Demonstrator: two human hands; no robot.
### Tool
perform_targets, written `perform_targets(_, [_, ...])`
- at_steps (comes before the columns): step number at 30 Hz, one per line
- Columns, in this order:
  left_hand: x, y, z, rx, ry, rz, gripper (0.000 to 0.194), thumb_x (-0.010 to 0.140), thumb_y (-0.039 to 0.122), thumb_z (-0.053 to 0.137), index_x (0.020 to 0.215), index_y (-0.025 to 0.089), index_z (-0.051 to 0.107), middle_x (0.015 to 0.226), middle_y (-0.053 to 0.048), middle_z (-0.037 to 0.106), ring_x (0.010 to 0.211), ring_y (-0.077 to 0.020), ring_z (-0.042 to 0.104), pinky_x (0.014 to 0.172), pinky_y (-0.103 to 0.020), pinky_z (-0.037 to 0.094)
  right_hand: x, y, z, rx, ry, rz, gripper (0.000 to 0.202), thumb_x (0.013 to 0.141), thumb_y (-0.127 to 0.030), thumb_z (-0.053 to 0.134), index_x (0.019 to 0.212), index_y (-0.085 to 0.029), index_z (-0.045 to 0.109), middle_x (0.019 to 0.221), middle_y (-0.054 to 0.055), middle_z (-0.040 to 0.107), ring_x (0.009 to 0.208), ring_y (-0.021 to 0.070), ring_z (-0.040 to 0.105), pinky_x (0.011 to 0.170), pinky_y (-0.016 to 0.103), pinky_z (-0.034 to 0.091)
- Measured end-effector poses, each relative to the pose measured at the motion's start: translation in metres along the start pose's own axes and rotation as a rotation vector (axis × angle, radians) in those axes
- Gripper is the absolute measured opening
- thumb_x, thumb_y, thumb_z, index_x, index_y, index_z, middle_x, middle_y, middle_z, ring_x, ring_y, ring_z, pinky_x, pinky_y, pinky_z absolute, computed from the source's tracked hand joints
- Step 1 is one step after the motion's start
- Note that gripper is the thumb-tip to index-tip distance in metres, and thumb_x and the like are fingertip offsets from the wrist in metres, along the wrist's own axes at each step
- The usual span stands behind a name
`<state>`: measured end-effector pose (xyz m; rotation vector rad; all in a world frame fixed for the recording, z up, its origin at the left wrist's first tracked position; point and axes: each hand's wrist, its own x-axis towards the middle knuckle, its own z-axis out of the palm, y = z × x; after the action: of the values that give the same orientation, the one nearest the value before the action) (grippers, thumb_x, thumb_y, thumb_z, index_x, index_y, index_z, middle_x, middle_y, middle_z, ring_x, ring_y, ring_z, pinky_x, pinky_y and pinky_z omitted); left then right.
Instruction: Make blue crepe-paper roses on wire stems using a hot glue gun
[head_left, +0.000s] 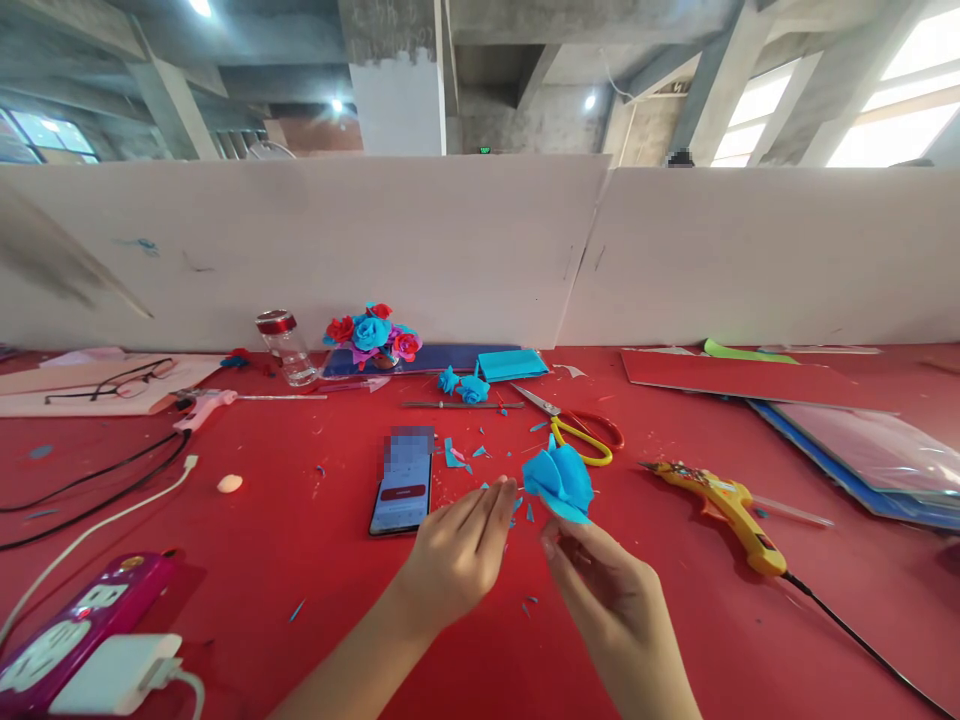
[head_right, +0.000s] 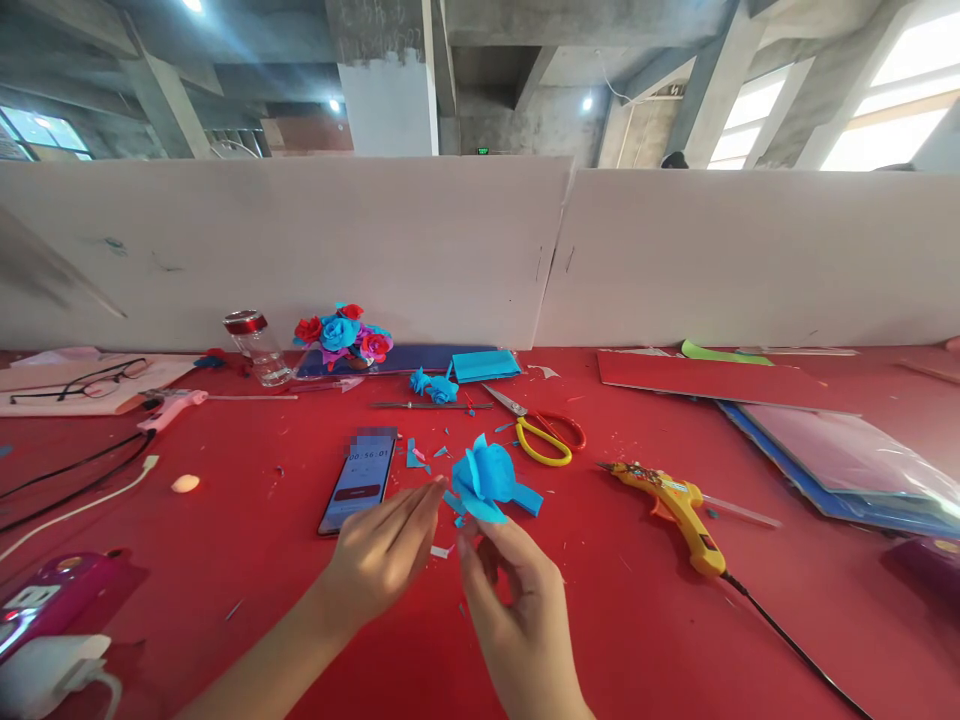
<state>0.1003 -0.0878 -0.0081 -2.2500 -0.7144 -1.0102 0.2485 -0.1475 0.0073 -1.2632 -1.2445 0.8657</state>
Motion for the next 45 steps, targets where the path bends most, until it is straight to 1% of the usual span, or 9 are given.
perform_targets(4, [0.001, 0.000, -0.002, 0.029, -0.002, 0.003, 0.027, 0.083, 0.004, 0.048, 0.108, 0.002, 0.058, 0.096, -0.013, 0.071, 0.080, -0.0185, 0.069, 0.065, -0.026, 0.059, -0.001, 0.007, 0.000, -0.367, 0.048, -0.314, 0.029, 0.082, -0.021, 0.049, 0.107, -0.021, 0.062, 0.071, 0.002, 0.059, 0.054, 0.0127, 0.048, 0.054, 0.023, 0.045])
perform_targets(7, [0.000, 0.000, -0.002, 0.070, -0.010, 0.029, 0.027, 0.083, 0.003, 0.046, 0.108, 0.000, 0.058, 0.097, -0.014, 0.071, 0.081, -0.0193, 0.069, 0.066, -0.027, 0.059, 0.000, 0.009, 0.002, -0.512, 0.011, -0.413, 0.042, 0.084, -0.017, 0.045, 0.126, -0.023, 0.048, 0.074, 0.002, 0.059, 0.050, 0.0111, 0.046, 0.050, 0.021, 0.044])
perform_targets(10, [0.001, 0.000, -0.004, 0.103, -0.019, 0.041, 0.027, 0.084, 0.005, 0.044, 0.107, 0.001, 0.059, 0.098, -0.014, 0.071, 0.080, -0.0193, 0.069, 0.065, -0.027, 0.059, 0.000, 0.010, 0.004, -0.599, -0.027, -0.446, 0.051, 0.084, -0.015, 0.042, 0.134, -0.024, 0.035, 0.071, 0.000, 0.059, 0.042, 0.0094, 0.044, 0.045, 0.020, 0.042])
perform_targets(14, [0.003, -0.001, -0.005, 0.124, -0.015, 0.037, 0.029, 0.084, 0.003, 0.042, 0.107, 0.002, 0.059, 0.098, -0.013, 0.071, 0.080, -0.0186, 0.069, 0.066, -0.026, 0.058, 0.000, 0.010, 0.002, -0.655, -0.012, -0.478, 0.054, 0.084, -0.015, 0.042, 0.136, -0.022, 0.029, 0.069, -0.002, 0.060, 0.039, 0.0087, 0.045, 0.042, 0.020, 0.041])
perform_targets(19, [0.003, -0.001, -0.005, 0.117, -0.015, 0.028, 0.030, 0.083, 0.002, 0.040, 0.107, 0.003, 0.059, 0.097, -0.013, 0.071, 0.080, -0.0177, 0.069, 0.065, -0.025, 0.058, 0.000, 0.012, -0.002, -0.705, 0.075, -0.527, 0.052, 0.084, -0.016, 0.043, 0.135, -0.018, 0.031, 0.065, -0.001, 0.061, 0.038, 0.0092, 0.047, 0.041, 0.020, 0.040])
perform_targets(26, [0.004, 0.001, -0.006, 0.104, -0.009, 0.024, 0.026, 0.084, 0.004, 0.046, 0.106, -0.001, 0.058, 0.095, -0.015, 0.071, 0.078, -0.0189, 0.069, 0.063, -0.026, 0.057, 0.002, 0.013, 0.003, -0.830, 0.014, -0.590, 0.051, 0.084, -0.015, 0.042, 0.135, -0.017, 0.034, 0.060, -0.001, 0.060, 0.039, 0.0110, 0.049, 0.040, 0.021, 0.037])
perform_targets(34, [0.002, 0.000, -0.005, 0.088, -0.038, 0.026, 0.029, 0.083, 0.002, 0.043, 0.109, -0.002, 0.057, 0.099, -0.016, 0.070, 0.080, -0.0205, 0.069, 0.063, -0.028, 0.058, 0.003, 0.013, 0.000, -0.857, 0.076, -0.602, 0.054, 0.086, -0.015, 0.041, 0.138, -0.018, 0.027, 0.064, -0.001, 0.062, 0.039, 0.0110, 0.048, 0.040, 0.022, 0.036])
perform_targets(40, [0.004, 0.000, -0.006, 0.088, -0.026, 0.022, 0.027, 0.083, 0.001, 0.044, 0.105, -0.002, 0.059, 0.094, -0.017, 0.071, 0.077, -0.0209, 0.070, 0.061, -0.027, 0.058, 0.003, 0.013, 0.001, -0.876, 0.036, -0.630, 0.049, 0.085, -0.015, 0.042, 0.133, -0.017, 0.036, 0.063, -0.001, 0.060, 0.039, 0.0100, 0.048, 0.040, 0.021, 0.035])
perform_targets(45, [0.004, 0.000, -0.006, 0.109, -0.037, 0.021, 0.029, 0.083, 0.000, 0.040, 0.106, -0.002, 0.059, 0.096, -0.016, 0.071, 0.078, -0.0200, 0.069, 0.061, -0.027, 0.058, 0.005, 0.013, 0.001, -0.869, 0.090, -0.635, 0.044, 0.085, -0.017, 0.042, 0.129, -0.015, 0.041, 0.066, -0.001, 0.061, 0.038, 0.0091, 0.048, 0.039, 0.021, 0.036])
